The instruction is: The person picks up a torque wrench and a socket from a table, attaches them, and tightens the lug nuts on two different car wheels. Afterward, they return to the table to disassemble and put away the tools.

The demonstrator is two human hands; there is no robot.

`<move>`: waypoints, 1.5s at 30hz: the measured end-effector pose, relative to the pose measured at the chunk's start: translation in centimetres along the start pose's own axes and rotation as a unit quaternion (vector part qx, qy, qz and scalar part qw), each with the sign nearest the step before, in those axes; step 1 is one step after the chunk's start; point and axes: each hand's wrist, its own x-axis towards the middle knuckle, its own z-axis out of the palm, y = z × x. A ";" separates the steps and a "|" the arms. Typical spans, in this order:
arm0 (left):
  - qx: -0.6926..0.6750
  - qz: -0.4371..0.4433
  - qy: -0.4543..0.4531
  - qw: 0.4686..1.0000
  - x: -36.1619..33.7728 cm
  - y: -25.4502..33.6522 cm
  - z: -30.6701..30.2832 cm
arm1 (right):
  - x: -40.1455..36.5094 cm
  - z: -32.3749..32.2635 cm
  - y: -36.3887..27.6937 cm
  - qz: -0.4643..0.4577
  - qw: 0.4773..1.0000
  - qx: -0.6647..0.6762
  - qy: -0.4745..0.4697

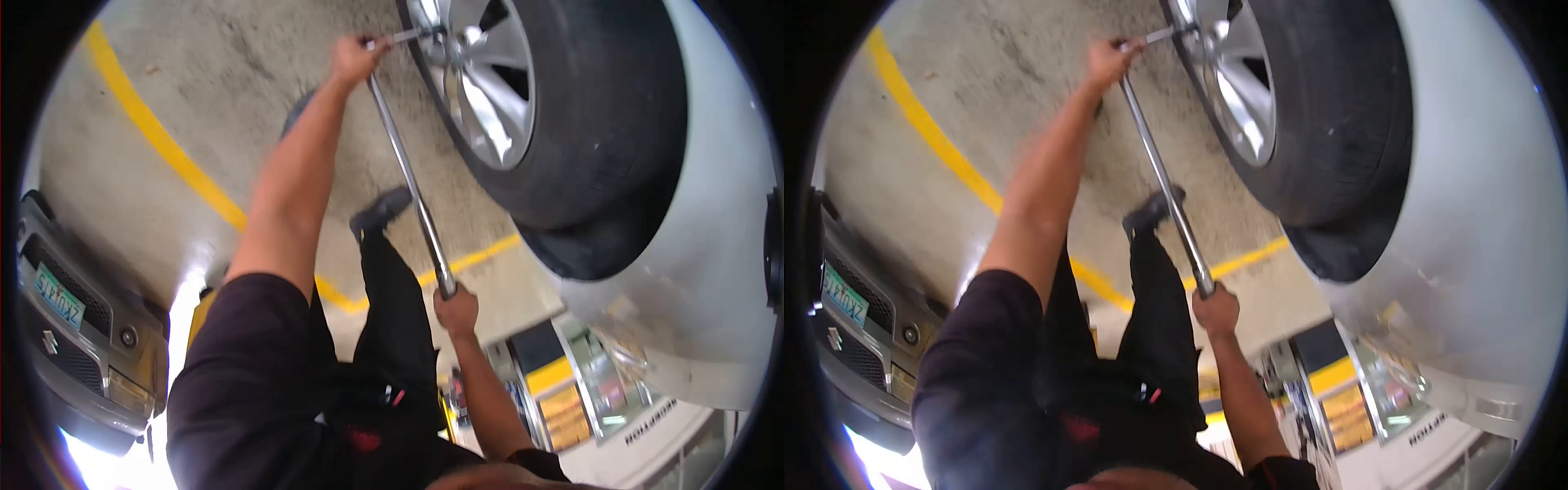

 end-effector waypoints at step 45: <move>-0.053 -0.068 -0.017 0.996 -0.1 -3.6 3.2 | -3.8 -10.5 -3.2 0.109 0.949 0.066 -0.290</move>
